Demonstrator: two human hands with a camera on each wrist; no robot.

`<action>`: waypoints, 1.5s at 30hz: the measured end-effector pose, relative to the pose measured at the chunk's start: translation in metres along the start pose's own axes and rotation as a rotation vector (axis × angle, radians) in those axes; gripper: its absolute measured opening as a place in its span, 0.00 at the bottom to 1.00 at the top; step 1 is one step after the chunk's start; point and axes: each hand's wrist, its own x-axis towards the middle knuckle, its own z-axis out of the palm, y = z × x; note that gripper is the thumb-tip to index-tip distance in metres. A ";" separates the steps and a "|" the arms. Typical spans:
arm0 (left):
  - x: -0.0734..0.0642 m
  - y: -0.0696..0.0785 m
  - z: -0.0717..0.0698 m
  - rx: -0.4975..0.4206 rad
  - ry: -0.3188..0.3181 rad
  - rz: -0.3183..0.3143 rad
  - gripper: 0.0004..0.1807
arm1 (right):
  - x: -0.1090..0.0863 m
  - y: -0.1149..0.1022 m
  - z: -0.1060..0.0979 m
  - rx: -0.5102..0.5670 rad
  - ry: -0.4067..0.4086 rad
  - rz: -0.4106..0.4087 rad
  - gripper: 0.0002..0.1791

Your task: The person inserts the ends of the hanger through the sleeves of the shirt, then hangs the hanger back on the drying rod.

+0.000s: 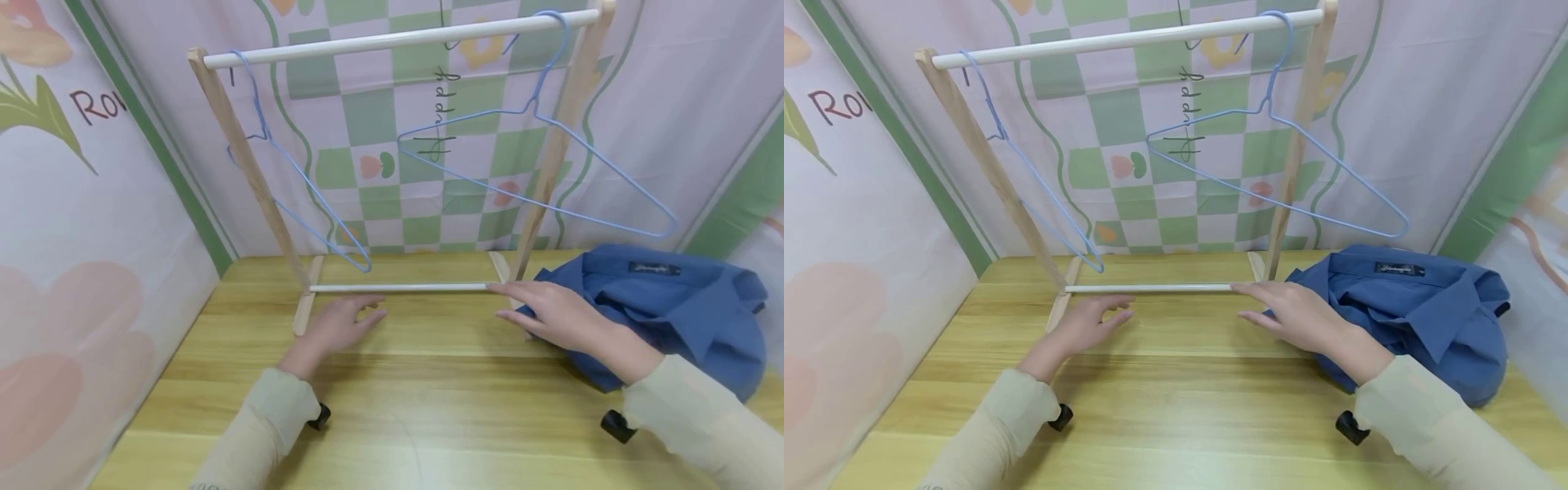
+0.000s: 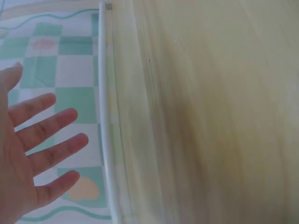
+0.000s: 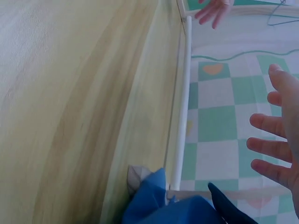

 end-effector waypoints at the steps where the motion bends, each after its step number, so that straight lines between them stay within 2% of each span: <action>1: 0.001 0.000 0.001 -0.024 -0.006 -0.010 0.26 | -0.002 0.001 -0.002 -0.009 0.006 0.006 0.26; 5: 0.006 0.002 0.005 -0.098 -0.013 -0.049 0.28 | -0.011 0.006 -0.011 -0.032 0.037 0.025 0.26; 9: 0.011 0.004 0.009 -0.120 -0.007 -0.065 0.28 | -0.020 0.012 -0.017 -0.039 0.081 0.052 0.26; 16: 0.022 0.011 0.019 -0.141 0.025 -0.046 0.25 | -0.033 0.025 -0.024 -0.003 0.113 0.127 0.25; 24: 0.038 0.026 0.028 -0.237 0.065 -0.030 0.22 | -0.048 0.046 -0.036 0.013 0.136 0.257 0.22; 31: 0.050 0.037 0.036 -0.303 0.096 -0.029 0.21 | -0.064 0.068 -0.039 -0.007 0.148 0.337 0.23; 40: 0.062 0.055 0.044 -0.529 0.050 -0.095 0.22 | -0.082 0.082 -0.045 -0.089 0.246 0.411 0.20; 45: 0.075 0.061 0.052 -0.665 0.072 -0.122 0.19 | -0.093 0.093 -0.047 -0.109 0.307 0.402 0.18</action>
